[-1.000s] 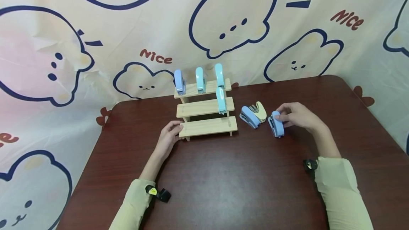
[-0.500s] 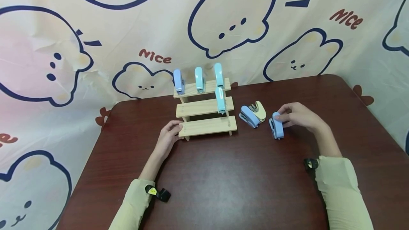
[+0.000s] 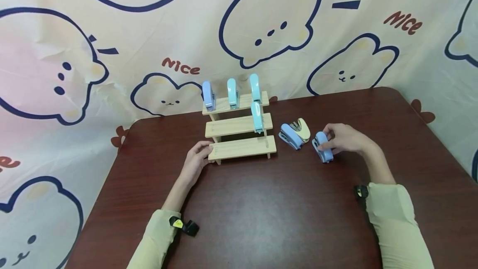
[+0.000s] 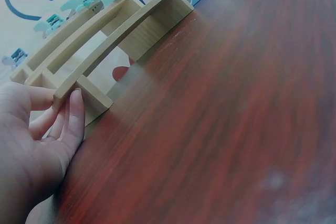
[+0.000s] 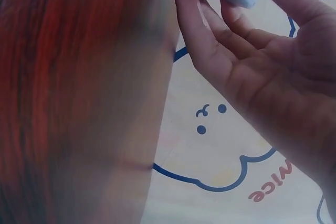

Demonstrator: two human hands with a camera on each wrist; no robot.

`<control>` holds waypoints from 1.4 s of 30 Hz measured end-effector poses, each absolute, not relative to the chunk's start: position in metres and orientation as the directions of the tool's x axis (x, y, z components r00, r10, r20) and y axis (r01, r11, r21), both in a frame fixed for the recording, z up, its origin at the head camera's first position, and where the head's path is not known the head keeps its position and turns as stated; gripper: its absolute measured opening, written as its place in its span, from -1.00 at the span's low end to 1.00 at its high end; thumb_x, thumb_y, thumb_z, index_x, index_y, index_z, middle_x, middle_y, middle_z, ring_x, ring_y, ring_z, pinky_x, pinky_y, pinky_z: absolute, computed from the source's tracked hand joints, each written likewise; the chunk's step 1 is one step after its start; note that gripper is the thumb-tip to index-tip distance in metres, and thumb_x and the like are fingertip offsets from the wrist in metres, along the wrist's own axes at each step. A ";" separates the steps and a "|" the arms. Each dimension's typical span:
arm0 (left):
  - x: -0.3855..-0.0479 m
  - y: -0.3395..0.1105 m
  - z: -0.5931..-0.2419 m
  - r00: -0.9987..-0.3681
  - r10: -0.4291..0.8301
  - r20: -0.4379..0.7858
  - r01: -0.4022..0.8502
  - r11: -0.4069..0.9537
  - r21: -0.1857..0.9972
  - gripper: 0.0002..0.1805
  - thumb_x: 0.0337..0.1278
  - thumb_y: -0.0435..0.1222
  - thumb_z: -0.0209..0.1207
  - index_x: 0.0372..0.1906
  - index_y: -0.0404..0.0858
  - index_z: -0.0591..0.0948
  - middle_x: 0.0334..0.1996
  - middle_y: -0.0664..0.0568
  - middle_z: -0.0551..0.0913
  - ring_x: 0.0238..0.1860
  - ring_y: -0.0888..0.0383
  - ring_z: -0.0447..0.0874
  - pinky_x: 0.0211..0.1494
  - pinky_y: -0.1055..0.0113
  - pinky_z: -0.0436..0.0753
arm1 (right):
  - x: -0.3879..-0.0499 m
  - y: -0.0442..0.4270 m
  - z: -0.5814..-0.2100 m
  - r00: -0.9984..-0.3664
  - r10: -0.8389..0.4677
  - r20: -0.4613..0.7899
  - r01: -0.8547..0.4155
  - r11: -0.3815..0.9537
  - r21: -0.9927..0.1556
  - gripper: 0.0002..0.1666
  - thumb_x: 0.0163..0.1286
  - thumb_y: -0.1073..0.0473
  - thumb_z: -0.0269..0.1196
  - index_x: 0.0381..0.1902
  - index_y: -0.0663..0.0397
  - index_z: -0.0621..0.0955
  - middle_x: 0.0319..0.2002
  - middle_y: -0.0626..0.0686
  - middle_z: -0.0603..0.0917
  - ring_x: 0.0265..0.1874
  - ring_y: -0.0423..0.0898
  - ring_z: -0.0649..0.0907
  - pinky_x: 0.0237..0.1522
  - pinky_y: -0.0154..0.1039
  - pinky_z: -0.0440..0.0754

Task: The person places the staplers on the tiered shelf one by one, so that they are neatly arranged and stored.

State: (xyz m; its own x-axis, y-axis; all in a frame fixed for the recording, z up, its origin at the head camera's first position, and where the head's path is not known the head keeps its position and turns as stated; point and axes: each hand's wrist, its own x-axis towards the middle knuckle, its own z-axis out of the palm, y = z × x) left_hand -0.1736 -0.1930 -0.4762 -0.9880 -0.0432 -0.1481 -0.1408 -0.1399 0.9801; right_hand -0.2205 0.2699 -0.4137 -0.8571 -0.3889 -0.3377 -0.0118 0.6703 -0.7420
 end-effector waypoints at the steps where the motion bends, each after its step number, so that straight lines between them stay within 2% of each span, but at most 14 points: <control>1: -0.173 -0.193 -0.476 -0.988 -0.042 -0.148 -0.141 -0.140 0.980 -0.75 0.47 -0.38 0.16 0.11 -0.41 0.55 -0.15 -0.04 0.64 -0.28 0.15 0.63 -0.26 0.34 0.66 | -0.220 0.270 -0.413 -0.860 -0.387 -0.334 -0.017 0.676 -0.737 -0.47 0.39 0.17 0.43 0.07 0.43 0.45 -0.08 0.23 0.59 -0.21 0.00 0.65 -0.15 -0.06 0.79; 8: -0.173 -0.193 -0.477 -0.989 -0.043 -0.143 -0.135 -0.139 0.981 -0.75 0.46 -0.38 0.17 0.11 -0.43 0.55 -0.17 -0.03 0.64 -0.30 0.16 0.63 -0.27 0.35 0.66 | -0.217 0.277 -0.411 -0.873 -0.400 -0.278 -0.061 0.656 -0.753 -0.53 0.39 0.18 0.42 0.07 0.35 0.49 -0.01 0.23 0.64 -0.11 0.06 0.62 -0.16 -0.16 0.70; 14: -0.173 -0.193 -0.477 -0.988 -0.044 -0.146 -0.138 -0.139 0.981 -0.76 0.46 -0.39 0.17 0.10 -0.40 0.55 -0.17 -0.02 0.64 -0.29 0.16 0.63 -0.26 0.34 0.66 | -0.217 0.280 -0.411 -0.884 -0.396 -0.247 -0.020 0.561 -0.828 -0.50 0.47 0.27 0.32 0.18 0.39 0.37 0.11 0.36 0.53 -0.08 0.11 0.63 -0.11 -0.05 0.78; 22: -0.173 -0.193 -0.476 -0.988 -0.045 -0.145 -0.137 -0.145 0.980 -0.74 0.46 -0.39 0.17 0.12 -0.43 0.55 -0.18 -0.04 0.64 -0.30 0.16 0.63 -0.28 0.35 0.66 | -0.217 0.280 -0.403 -0.919 -0.338 -0.204 -0.010 0.536 -0.844 -0.48 0.55 0.26 0.24 0.26 0.45 0.31 0.07 0.38 0.60 -0.18 -0.05 0.70 -0.13 -0.08 0.79; 29: -0.174 -0.193 -0.477 -0.988 -0.042 -0.148 -0.140 -0.149 0.979 -0.73 0.45 -0.40 0.16 0.14 -0.43 0.55 -0.19 -0.03 0.62 -0.30 0.15 0.62 -0.28 0.35 0.66 | -0.217 0.285 -0.399 -0.946 -0.284 -0.155 -0.002 0.482 -0.876 -0.42 0.58 0.27 0.20 0.33 0.46 0.21 0.15 0.46 0.55 -0.22 -0.14 0.71 -0.10 -0.13 0.78; 32: -0.174 -0.193 -0.477 -0.988 -0.041 -0.148 -0.140 -0.153 0.978 -0.74 0.45 -0.40 0.16 0.13 -0.42 0.55 -0.19 -0.03 0.62 -0.29 0.16 0.62 -0.28 0.36 0.66 | -0.217 0.286 -0.399 -0.957 -0.258 -0.135 0.006 0.445 -0.895 -0.43 0.58 0.24 0.22 0.30 0.44 0.22 0.08 0.36 0.64 -0.25 -0.16 0.74 -0.11 -0.19 0.77; 35: -0.174 -0.193 -0.477 -0.989 -0.041 -0.144 -0.136 -0.154 0.979 -0.74 0.46 -0.41 0.16 0.12 -0.44 0.55 -0.19 -0.03 0.62 -0.29 0.17 0.62 -0.28 0.36 0.66 | -0.218 0.285 -0.399 -0.962 -0.247 -0.115 0.009 0.392 -0.920 -0.48 0.60 0.19 0.21 0.25 0.39 0.24 -0.07 0.11 0.72 -0.25 -0.19 0.76 -0.11 -0.24 0.77; 38: -0.174 -0.193 -0.477 -0.989 -0.039 -0.140 -0.132 -0.153 0.979 -0.73 0.46 -0.40 0.16 0.13 -0.45 0.54 -0.19 -0.02 0.62 -0.29 0.17 0.62 -0.28 0.36 0.65 | -0.218 0.285 -0.399 -0.966 -0.249 -0.072 -0.009 0.312 -0.950 -0.58 0.62 0.19 0.17 0.17 0.33 0.27 -0.14 -0.10 0.70 -0.21 -0.24 0.75 -0.11 -0.24 0.76; 42: -0.174 -0.193 -0.476 -0.990 -0.037 -0.140 -0.132 -0.152 0.979 -0.73 0.46 -0.41 0.15 0.13 -0.46 0.53 -0.19 -0.01 0.63 -0.31 0.17 0.62 -0.29 0.37 0.65 | -0.216 0.284 -0.400 -0.973 -0.232 0.008 -0.029 0.086 -0.996 -0.70 0.61 0.26 0.16 0.09 0.26 0.30 -0.13 -0.12 0.71 -0.17 -0.23 0.76 -0.13 -0.26 0.76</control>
